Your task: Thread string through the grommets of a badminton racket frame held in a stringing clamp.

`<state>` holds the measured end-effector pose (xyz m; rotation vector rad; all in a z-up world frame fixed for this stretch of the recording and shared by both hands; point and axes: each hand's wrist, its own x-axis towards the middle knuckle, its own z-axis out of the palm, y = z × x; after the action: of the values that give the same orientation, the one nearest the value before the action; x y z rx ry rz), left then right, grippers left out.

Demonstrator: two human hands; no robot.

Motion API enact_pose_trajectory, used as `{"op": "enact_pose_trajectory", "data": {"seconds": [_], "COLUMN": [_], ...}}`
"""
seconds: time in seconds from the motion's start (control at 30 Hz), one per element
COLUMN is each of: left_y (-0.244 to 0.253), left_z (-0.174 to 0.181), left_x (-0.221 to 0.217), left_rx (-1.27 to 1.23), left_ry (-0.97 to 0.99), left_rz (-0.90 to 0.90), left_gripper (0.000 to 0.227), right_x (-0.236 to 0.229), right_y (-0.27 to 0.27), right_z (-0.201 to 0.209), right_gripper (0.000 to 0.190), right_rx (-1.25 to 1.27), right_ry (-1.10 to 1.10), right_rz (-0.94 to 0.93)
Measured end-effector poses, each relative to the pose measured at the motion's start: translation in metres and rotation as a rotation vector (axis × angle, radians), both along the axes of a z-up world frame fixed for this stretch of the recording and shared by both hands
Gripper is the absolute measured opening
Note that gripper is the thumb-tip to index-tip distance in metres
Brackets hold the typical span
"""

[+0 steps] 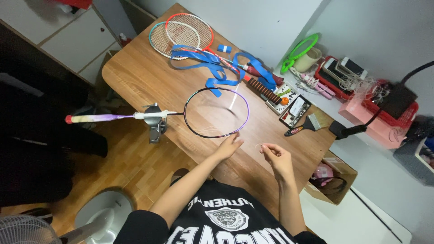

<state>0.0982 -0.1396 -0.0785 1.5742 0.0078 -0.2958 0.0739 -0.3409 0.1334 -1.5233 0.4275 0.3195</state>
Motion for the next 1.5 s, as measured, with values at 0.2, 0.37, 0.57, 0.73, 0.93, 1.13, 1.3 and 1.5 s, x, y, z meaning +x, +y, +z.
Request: {"op": "enact_pose_trajectory", "data": {"seconds": [0.2,0.37,0.57,0.73,0.93,1.13,1.3,1.5], "left_y": [-0.014,0.010,0.038,0.044,0.051,0.054,0.053,0.054], "left_z": [0.020,0.113,0.173,0.179,0.175,0.174,0.181,0.175], "left_x": [0.007,-0.007,-0.001,0.005,0.006,0.008,0.009,0.009], "left_rx": [-0.221,0.246,0.410,0.464,0.474,0.523,0.540,0.510], "left_ry": [0.384,-0.054,-0.122,-0.158,-0.200,-0.247,-0.178,-0.180], "left_rz": [0.059,-0.004,-0.159,-0.221,-0.229,-0.246,-0.248,-0.242], "left_gripper": [0.036,0.028,0.022,0.020,0.017,0.019,0.021,0.021], "right_x": [0.016,0.031,0.051,0.063,0.073,0.067,0.061,0.055], "right_y": [-0.023,-0.011,0.012,0.019,0.032,0.047,0.038,0.045], "right_z": [-0.012,-0.026,-0.042,-0.083,-0.122,-0.099,-0.131,-0.114], "right_gripper": [0.012,0.016,0.033,0.033,0.029,0.031,0.031,0.028], "right_rx": [0.227,0.420,0.444,0.349,0.284,0.485,0.389,0.269], "right_ry": [0.089,0.107,0.160,0.138,0.068,0.080,0.121,0.044], "right_rz": [-0.018,-0.020,0.002,0.062,0.030,-0.114,-0.096,0.019]}}
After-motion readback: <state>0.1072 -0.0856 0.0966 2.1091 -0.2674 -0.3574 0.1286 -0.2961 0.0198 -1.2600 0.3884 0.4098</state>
